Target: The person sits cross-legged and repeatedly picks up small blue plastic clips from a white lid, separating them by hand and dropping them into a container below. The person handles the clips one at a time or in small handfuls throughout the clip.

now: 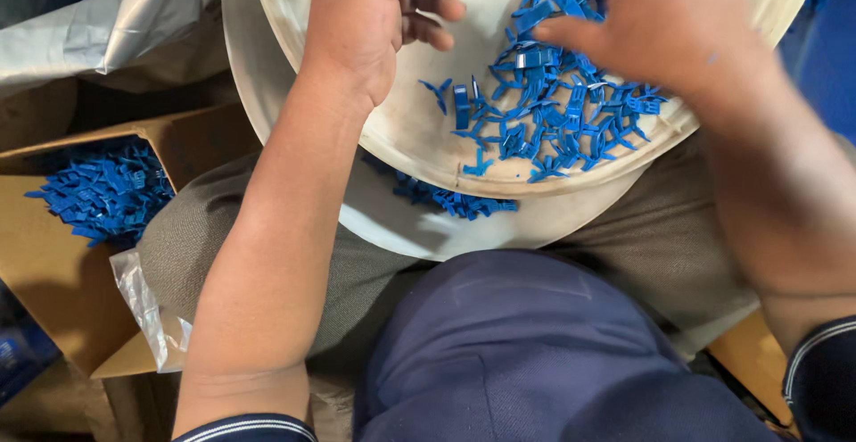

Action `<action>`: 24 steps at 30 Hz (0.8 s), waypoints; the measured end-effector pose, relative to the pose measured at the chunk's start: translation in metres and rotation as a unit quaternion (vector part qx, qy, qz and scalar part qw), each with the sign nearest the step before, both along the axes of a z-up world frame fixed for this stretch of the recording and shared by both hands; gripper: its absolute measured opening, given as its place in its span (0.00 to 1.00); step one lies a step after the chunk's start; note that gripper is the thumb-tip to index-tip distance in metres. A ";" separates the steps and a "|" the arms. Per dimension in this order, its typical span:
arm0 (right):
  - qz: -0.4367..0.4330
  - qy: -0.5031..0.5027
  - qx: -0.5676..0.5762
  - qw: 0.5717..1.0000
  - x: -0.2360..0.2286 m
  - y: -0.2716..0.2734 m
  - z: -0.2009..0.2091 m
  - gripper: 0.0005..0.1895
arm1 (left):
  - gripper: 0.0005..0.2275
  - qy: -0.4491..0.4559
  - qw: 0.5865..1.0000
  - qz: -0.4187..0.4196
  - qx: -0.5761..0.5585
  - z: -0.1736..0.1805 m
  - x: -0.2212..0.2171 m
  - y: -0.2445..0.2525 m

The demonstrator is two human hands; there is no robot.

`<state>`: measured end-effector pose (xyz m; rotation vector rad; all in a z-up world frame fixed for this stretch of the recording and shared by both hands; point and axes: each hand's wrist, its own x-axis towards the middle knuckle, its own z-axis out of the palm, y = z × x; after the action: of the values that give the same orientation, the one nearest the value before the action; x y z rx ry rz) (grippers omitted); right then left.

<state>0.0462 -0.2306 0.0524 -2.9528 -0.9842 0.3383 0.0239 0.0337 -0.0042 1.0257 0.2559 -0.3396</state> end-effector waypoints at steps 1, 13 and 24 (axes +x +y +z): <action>0.041 -0.011 0.047 0.998 -0.010 0.005 -0.008 0.21 | 0.09 -0.001 1.000 0.017 -0.009 -0.002 0.000 0.000; 0.143 0.047 0.097 0.984 -0.031 0.032 -0.026 0.08 | 0.24 0.026 0.996 -0.009 -0.081 -0.018 -0.005 -0.004; 0.002 0.033 0.386 0.922 -0.006 0.049 -0.005 0.16 | 0.17 0.122 0.992 -0.019 -0.037 -0.026 -0.024 -0.029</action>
<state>0.0401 -0.1813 0.0475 -2.2061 -0.8506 0.0240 0.0000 0.0047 -0.0297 0.9159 0.4413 -0.5075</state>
